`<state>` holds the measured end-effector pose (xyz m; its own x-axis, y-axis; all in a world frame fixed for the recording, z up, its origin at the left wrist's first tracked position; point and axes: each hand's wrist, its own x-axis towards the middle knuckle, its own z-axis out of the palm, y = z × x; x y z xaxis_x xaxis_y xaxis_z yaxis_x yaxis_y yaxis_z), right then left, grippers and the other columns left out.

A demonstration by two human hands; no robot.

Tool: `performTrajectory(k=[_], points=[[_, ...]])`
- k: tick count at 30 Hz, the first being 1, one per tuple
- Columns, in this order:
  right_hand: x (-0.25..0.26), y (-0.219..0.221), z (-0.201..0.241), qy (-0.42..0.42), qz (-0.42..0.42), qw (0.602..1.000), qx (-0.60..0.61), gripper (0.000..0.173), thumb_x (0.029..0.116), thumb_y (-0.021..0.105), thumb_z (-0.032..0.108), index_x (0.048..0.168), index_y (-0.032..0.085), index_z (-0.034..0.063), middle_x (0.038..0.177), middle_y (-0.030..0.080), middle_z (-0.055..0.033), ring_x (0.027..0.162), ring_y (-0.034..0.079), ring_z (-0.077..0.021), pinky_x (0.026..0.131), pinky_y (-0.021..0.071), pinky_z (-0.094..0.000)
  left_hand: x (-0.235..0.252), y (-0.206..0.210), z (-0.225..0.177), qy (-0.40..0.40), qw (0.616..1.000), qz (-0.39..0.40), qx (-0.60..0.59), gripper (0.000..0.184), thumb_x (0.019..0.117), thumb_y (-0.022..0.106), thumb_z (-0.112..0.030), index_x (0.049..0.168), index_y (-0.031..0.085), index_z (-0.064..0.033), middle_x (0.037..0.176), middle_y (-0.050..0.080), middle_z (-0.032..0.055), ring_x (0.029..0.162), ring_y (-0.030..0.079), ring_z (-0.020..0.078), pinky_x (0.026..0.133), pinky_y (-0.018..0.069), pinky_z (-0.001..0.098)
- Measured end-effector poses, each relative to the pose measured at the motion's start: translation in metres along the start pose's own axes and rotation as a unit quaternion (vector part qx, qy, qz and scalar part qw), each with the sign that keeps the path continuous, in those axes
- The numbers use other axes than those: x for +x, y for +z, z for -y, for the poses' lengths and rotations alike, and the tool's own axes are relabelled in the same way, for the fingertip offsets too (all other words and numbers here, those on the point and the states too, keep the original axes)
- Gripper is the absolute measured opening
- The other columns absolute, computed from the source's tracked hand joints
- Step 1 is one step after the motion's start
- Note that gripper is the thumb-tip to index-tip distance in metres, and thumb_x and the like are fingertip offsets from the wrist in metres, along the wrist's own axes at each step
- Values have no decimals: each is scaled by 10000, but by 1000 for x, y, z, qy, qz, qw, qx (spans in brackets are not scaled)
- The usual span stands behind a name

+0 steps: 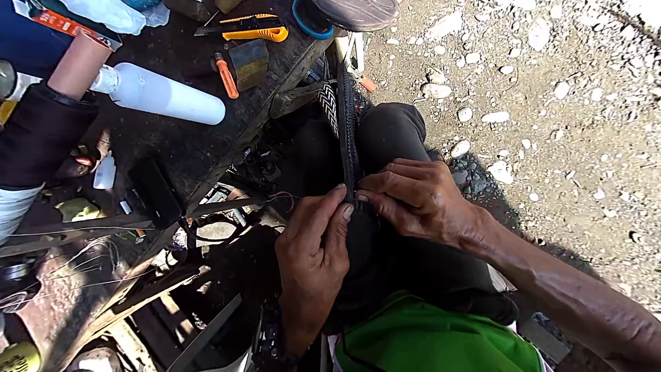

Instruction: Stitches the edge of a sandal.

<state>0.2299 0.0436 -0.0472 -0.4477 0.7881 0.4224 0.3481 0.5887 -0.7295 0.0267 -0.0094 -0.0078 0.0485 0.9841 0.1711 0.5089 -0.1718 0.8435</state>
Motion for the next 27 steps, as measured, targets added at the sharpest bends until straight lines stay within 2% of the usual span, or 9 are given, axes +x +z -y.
performTrajectory(k=[3,7,11,15,20,23,27], points=[[0,1,3,12,-1,1000,-8,206,1021,630,236,1007,785,101,849,740,-1,777,682,-92,631,533,-255,-1,-1,2,-33,998,5,-52,302,981,661,-73,1231,637,95,922,719,61,793,711,134,716,635,276],[0,-1,7,22,1,999,-26,213,1025,626,251,1000,783,108,846,737,1,771,678,-98,629,527,-262,1,-5,0,-65,994,14,-93,144,977,661,-60,1064,693,50,934,716,74,781,718,153,696,644,281],[2,-5,16,38,32,993,-111,263,1049,574,312,978,761,141,808,706,13,729,658,-130,575,489,-286,4,-12,0,-72,991,50,-102,135,986,653,-79,1041,706,32,934,711,65,777,715,145,687,641,272],[6,-10,14,2,99,979,-181,304,1081,490,324,987,694,120,770,620,-29,699,615,-208,536,446,-334,9,-17,0,-78,988,87,-103,137,990,643,-84,1048,710,20,935,710,59,777,712,138,683,638,262],[5,-17,-4,-40,106,979,-168,384,1082,481,400,908,678,121,648,565,1,554,554,-168,457,385,-317,16,-16,-7,-79,988,116,-61,144,1005,635,-121,1063,710,-12,938,695,33,771,695,106,671,620,233],[2,-20,-11,-29,95,982,-164,435,1071,490,445,829,665,130,607,541,13,520,537,-154,442,369,-316,18,-14,-10,-71,989,120,-37,148,1002,637,-132,1062,716,-22,924,687,19,747,674,82,650,600,215],[-13,-34,-21,17,81,982,-171,471,1061,482,490,795,649,138,587,524,18,494,524,-148,430,357,-330,18,-12,-12,-69,988,136,-30,167,1004,640,-144,1079,727,-23,934,680,23,748,664,79,652,595,214]])
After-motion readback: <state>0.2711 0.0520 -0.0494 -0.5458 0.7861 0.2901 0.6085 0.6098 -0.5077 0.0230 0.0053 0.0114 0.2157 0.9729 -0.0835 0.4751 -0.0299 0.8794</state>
